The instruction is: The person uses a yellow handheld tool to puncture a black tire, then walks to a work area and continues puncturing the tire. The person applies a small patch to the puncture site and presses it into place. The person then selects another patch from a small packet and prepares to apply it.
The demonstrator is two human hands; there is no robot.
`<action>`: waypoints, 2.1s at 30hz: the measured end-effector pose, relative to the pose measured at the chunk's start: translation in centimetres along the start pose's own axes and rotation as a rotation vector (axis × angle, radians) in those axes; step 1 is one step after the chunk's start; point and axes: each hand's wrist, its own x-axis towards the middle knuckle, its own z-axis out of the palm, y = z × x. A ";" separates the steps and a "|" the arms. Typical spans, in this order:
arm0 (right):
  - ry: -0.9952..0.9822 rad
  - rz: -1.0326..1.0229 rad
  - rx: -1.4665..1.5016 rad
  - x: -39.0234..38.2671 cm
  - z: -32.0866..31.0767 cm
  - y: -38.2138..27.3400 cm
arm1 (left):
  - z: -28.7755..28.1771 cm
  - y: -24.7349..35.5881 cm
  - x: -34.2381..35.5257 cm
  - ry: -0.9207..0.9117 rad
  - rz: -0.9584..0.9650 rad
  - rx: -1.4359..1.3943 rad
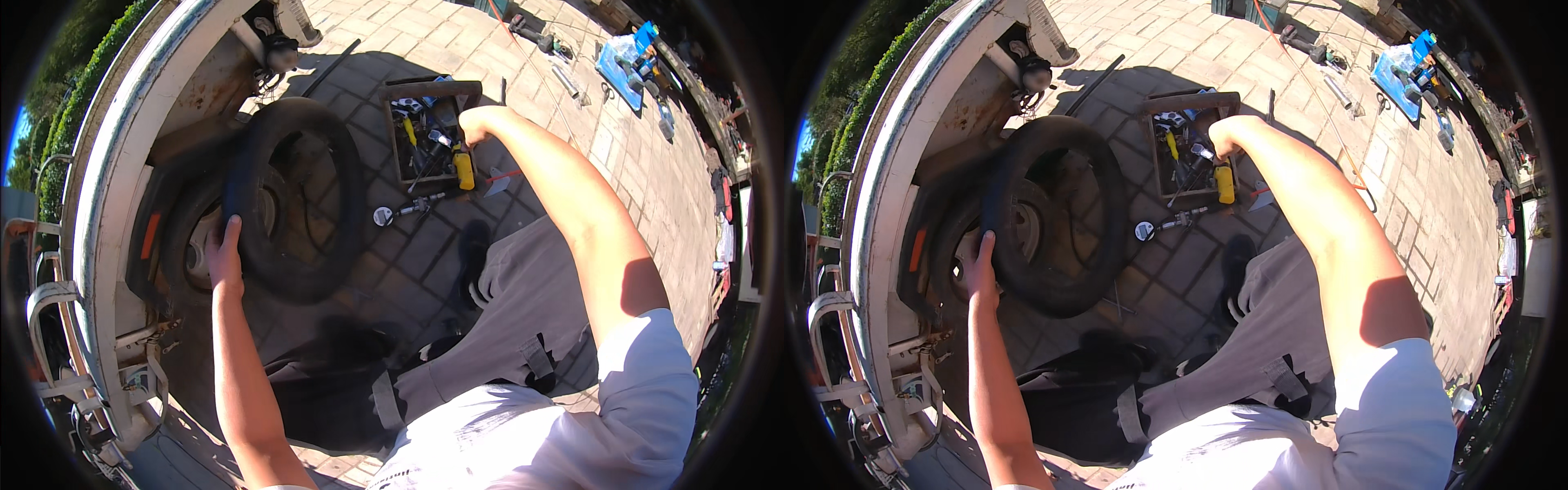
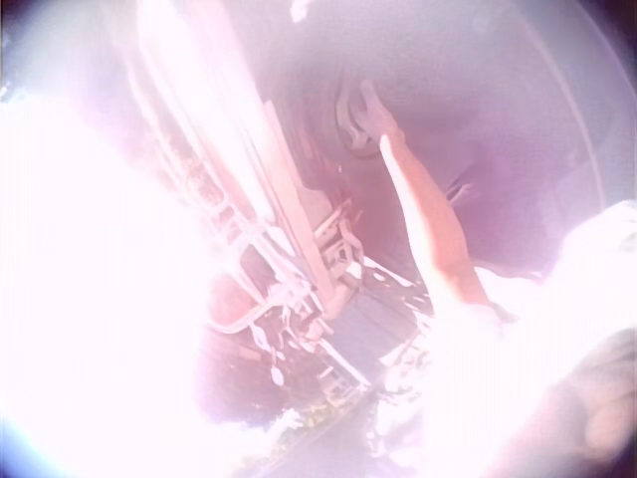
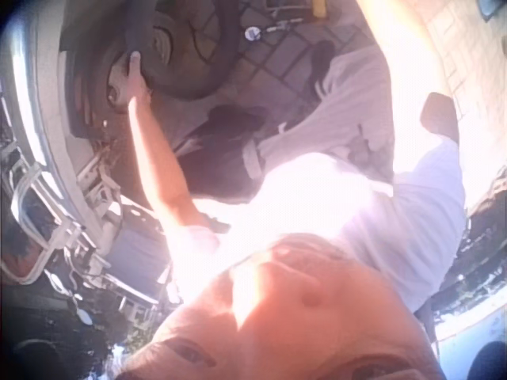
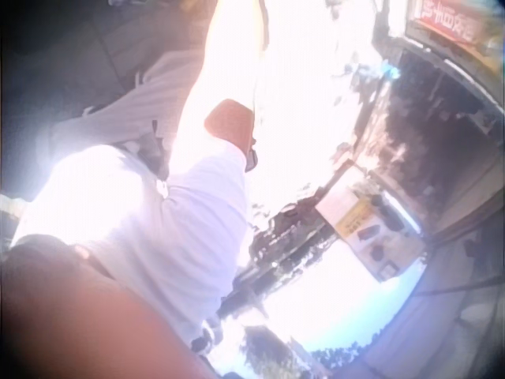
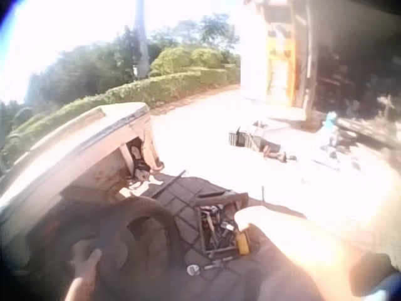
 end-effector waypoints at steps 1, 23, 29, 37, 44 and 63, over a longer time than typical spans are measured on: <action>0.044 -0.032 0.077 2.1 1.8 0.0 | -0.3 -0.3 0.3 -0.038 0.081 0.017; 0.592 0.073 0.604 21.2 4.9 -4.2 | -0.2 2.3 -3.7 0.076 0.321 0.560; 0.451 0.011 0.928 21.7 2.7 -4.8 | -0.7 3.9 -4.5 0.089 0.758 0.702; 0.873 0.055 0.986 16.5 6.1 -8.5 | 1.8 6.2 -7.3 0.055 1.062 0.589; 0.413 -0.285 0.588 1.7 6.9 -14.4 | 8.2 -0.8 -5.6 -0.612 -0.243 -0.283; 0.983 -0.599 1.101 -18.3 8.5 -20.4 | 10.3 -3.3 -13.0 -0.438 0.016 -0.364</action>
